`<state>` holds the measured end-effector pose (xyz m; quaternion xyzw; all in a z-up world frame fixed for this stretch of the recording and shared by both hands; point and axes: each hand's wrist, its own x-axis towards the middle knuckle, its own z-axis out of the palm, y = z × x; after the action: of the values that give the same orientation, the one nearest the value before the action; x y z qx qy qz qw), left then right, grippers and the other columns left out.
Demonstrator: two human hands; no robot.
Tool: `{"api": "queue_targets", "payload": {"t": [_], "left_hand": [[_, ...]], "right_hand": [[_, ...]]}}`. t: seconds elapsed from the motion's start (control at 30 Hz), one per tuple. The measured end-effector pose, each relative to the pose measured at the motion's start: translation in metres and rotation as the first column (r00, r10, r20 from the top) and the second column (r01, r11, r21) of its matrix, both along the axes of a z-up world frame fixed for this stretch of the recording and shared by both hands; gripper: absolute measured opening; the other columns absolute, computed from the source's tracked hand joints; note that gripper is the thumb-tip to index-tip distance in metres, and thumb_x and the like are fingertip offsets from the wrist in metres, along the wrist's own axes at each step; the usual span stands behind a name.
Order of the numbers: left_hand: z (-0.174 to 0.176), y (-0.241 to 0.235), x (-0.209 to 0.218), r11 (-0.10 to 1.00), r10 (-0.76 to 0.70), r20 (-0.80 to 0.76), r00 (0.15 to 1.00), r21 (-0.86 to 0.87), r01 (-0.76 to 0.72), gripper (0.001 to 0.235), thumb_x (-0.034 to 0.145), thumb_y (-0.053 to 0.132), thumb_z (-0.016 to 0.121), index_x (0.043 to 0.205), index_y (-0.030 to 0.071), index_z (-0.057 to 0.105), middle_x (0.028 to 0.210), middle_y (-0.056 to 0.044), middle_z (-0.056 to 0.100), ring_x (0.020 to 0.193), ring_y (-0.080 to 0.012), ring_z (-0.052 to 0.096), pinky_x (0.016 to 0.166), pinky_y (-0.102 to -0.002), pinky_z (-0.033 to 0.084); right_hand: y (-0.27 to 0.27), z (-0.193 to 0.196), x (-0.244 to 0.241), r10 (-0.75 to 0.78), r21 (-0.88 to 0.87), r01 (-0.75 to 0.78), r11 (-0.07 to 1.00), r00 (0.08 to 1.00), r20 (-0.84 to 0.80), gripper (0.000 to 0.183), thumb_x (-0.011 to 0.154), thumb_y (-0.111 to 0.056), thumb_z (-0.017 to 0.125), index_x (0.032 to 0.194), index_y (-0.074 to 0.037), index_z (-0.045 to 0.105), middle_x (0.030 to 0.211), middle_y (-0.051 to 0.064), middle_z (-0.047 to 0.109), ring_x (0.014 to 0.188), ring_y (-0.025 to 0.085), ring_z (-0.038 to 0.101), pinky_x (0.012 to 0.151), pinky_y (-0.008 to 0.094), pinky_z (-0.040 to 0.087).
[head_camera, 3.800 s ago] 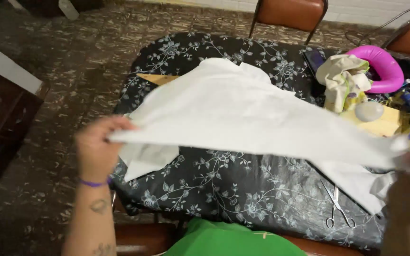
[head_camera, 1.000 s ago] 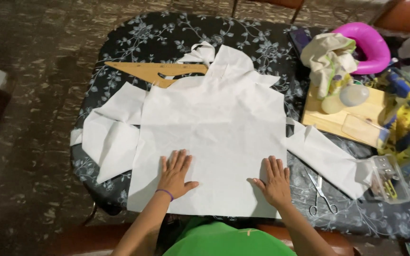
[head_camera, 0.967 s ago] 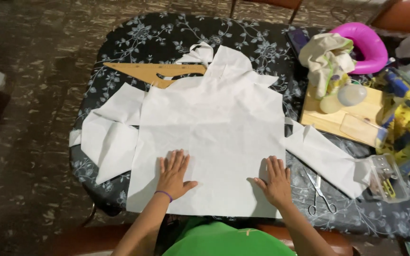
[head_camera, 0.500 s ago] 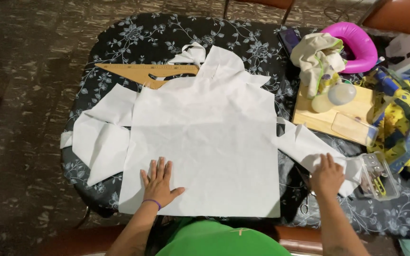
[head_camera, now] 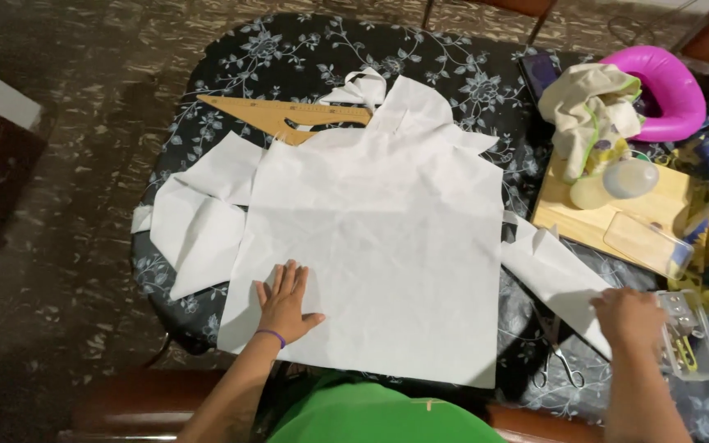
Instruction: The person cuts a white fabric garment laid out on a table using scissors. They trim the edges and separate sections of the fabric, occasionally folding and smoothing the material to align it for cutting.
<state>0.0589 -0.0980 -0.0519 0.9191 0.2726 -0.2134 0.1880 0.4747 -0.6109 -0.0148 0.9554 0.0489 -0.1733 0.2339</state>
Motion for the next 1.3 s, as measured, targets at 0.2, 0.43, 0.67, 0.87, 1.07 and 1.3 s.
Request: {"api": "queue_targets", "payload": {"t": [0.2, 0.43, 0.67, 0.87, 1.07, 1.3], "left_hand": [[0.011, 0.018, 0.016, 0.993, 0.107, 0.09, 0.99, -0.048, -0.103, 0.103, 0.097, 0.058, 0.071, 0.174, 0.024, 0.012, 0.183, -0.005, -0.006, 0.168, -0.029, -0.013, 0.126, -0.075, -0.003], [0.054, -0.006, 0.07, 0.985, -0.13, 0.719, 0.683, 0.018, 0.169, 0.106, 0.083, 0.062, 0.08, 0.166, 0.015, 0.036, 0.173, -0.012, 0.036, 0.162, -0.0421, 0.024, 0.123, -0.067, 0.023], [0.205, -0.101, 0.04, 0.647, -0.544, 0.81, 0.217, 0.241, 0.723, 0.058, 0.082, 0.019, 0.077, 0.14, 0.018, 0.069, 0.164, -0.01, 0.054, 0.156, -0.0397, 0.045, 0.128, -0.068, 0.03], [0.201, -0.073, -0.024, 0.61, -0.487, 0.756, 0.438, -0.065, 0.79, 0.025, 0.093, 0.037, 0.069, 0.097, 0.013, 0.077, 0.107, -0.008, 0.077, 0.12, -0.0272, 0.07, 0.127, -0.065, 0.033], [0.186, -0.027, -0.091, 0.743, -0.334, 0.724, 0.604, -0.193, 0.641, 0.027, 0.086, 0.029, 0.092, 0.079, 0.016, 0.07, 0.072, 0.001, 0.073, 0.069, -0.0184, 0.071, 0.089, -0.044, 0.06], [0.208, 0.031, -0.166, 0.888, -0.156, 0.625, 0.765, -0.251, 0.386, 0.034, 0.078, 0.04, 0.099, 0.082, 0.018, 0.074, 0.074, 0.002, 0.071, 0.074, -0.0212, 0.066, 0.07, -0.039, 0.053]], "right_hand": [[-0.071, 0.028, 0.023, 0.29, 0.117, -0.46, 0.88, 0.717, 0.634, 0.024, 0.114, -0.054, 0.074, 0.132, -0.042, 0.084, 0.138, -0.003, 0.085, 0.126, 0.021, 0.076, 0.124, 0.039, 0.041], [0.076, 0.192, -0.105, 0.608, 0.225, -0.73, 0.646, 0.67, 0.427, 0.021, 0.121, -0.026, 0.057, 0.118, -0.025, 0.078, 0.063, -0.005, 0.072, 0.047, 0.007, 0.066, 0.044, 0.022, 0.065], [0.213, 0.282, -0.285, 0.885, 0.649, -0.729, -0.217, 0.134, 0.447, 0.022, 0.103, -0.031, 0.074, 0.121, -0.021, 0.081, 0.069, 0.003, 0.076, 0.051, 0.02, 0.067, 0.052, 0.039, 0.056], [0.201, 0.259, -0.301, 0.897, 0.756, -0.598, -0.265, 0.134, 0.42, 0.03, 0.097, -0.017, 0.078, 0.126, -0.009, 0.078, 0.077, -0.007, 0.076, 0.055, 0.012, 0.061, 0.059, 0.034, 0.052], [0.19, 0.236, -0.299, 0.892, 0.817, -0.573, -0.063, 0.334, 0.303, 0.021, 0.088, -0.036, 0.09, 0.084, -0.017, 0.08, 0.063, -0.004, 0.071, 0.056, 0.022, 0.064, 0.06, 0.037, 0.051], [0.206, 0.245, -0.315, 0.873, 0.783, -0.611, -0.122, 0.309, 0.377, 0.038, 0.093, -0.024, 0.08, 0.061, -0.016, 0.061, 0.058, -0.006, 0.061, 0.057, 0.018, 0.052, 0.06, 0.034, 0.045]]}}
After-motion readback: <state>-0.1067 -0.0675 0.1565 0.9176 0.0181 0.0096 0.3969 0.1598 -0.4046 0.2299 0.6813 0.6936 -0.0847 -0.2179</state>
